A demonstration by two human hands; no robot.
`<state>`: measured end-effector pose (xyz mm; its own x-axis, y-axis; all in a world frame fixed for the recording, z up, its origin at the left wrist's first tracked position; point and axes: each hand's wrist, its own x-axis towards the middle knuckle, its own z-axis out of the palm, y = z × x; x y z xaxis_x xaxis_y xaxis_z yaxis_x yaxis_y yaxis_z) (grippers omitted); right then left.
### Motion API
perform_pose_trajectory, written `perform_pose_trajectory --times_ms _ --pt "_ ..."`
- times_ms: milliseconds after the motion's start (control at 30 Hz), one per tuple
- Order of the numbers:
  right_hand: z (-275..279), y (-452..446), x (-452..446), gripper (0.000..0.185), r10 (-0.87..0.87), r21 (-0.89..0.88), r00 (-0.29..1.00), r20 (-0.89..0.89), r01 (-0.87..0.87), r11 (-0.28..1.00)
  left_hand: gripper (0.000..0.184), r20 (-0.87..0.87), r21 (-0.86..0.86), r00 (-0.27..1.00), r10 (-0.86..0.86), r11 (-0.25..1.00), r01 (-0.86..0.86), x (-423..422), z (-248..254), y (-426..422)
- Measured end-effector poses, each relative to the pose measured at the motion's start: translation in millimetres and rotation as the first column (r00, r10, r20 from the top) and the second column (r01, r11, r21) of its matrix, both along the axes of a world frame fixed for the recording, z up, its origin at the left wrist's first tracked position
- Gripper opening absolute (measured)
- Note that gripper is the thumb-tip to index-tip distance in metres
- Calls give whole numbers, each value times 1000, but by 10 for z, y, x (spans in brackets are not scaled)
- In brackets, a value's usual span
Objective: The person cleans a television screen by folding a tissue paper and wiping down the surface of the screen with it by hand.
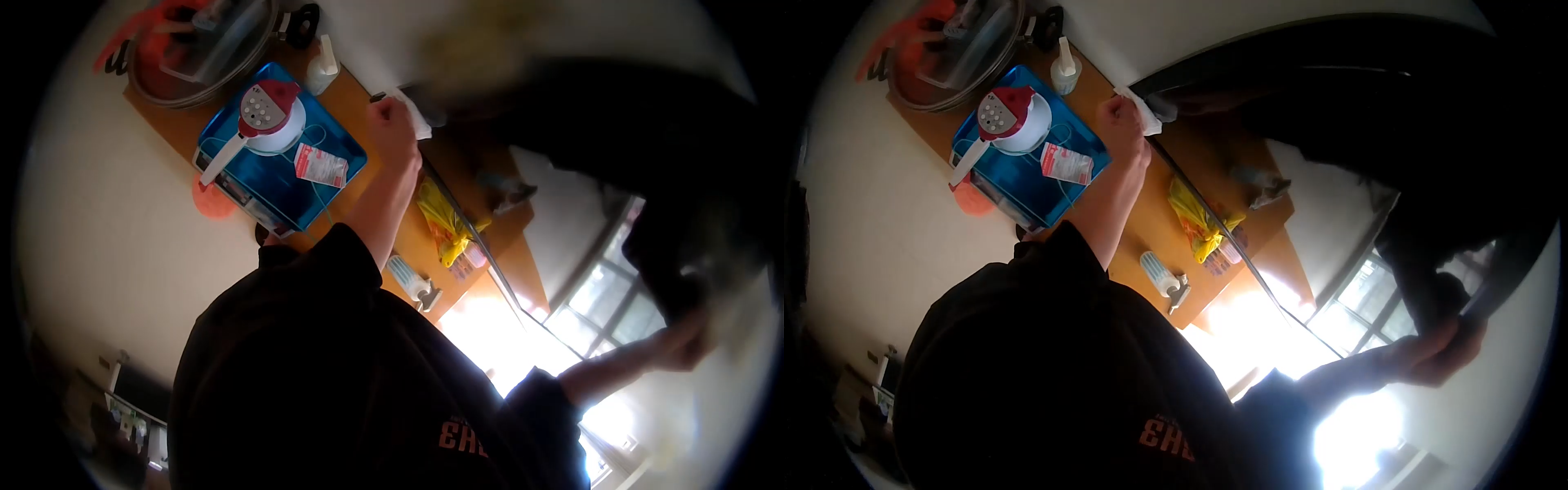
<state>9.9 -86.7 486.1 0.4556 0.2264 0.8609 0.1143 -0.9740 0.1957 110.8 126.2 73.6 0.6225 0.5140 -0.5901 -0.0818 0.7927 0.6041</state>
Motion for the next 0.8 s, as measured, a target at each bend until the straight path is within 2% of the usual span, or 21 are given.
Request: perform_pose_trajectory --times_ms 67,100,200,233,267,333,367,467,633,733,800 --pt "3 94 26 17 -48 -4 998 34 48 999 13 -32 -50 999 5 999 -6 29 -108 34" --pt "-22 144 21 17 -58 -9 997 53 59 998 15 -108 1 992 -62 998 62 18 -163 33" --pt "-12 185 -37 24 -149 -103 986 73 157 982 15 -179 -171 973 -148 978 117 48 -521 48" --pt "9 179 -42 27 -195 -165 977 91 208 964 17 -211 -173 960 -185 973 149 53 -254 161" --pt "11 170 -37 29 -239 -226 964 117 260 939 17 -174 -152 975 -136 982 110 103 -365 121" --pt "15 124 -35 35 -148 -220 986 79 162 962 17 -119 -120 991 -55 992 41 83 -654 -20" --pt "32 111 -59 37 -105 -216 993 55 115 970 16 -150 -140 986 -69 989 48 47 -695 -20" --pt "-51 307 26 30 -246 -206 962 120 267 942 15 -219 -153 973 -70 988 36 181 -717 98" --pt "48 86 -26 30 -185 -308 973 141 221 925 16 -347 -115 931 -110 991 74 184 -842 142" --pt "52 -39 -48 25 -107 -204 989 103 126 971 19 -406 -73 907 -109 994 87 228 -931 147" --pt "53 -110 -70 21 -72 -137 994 85 84 987 22 -433 53 901 7 998 18 283 -1550 79"
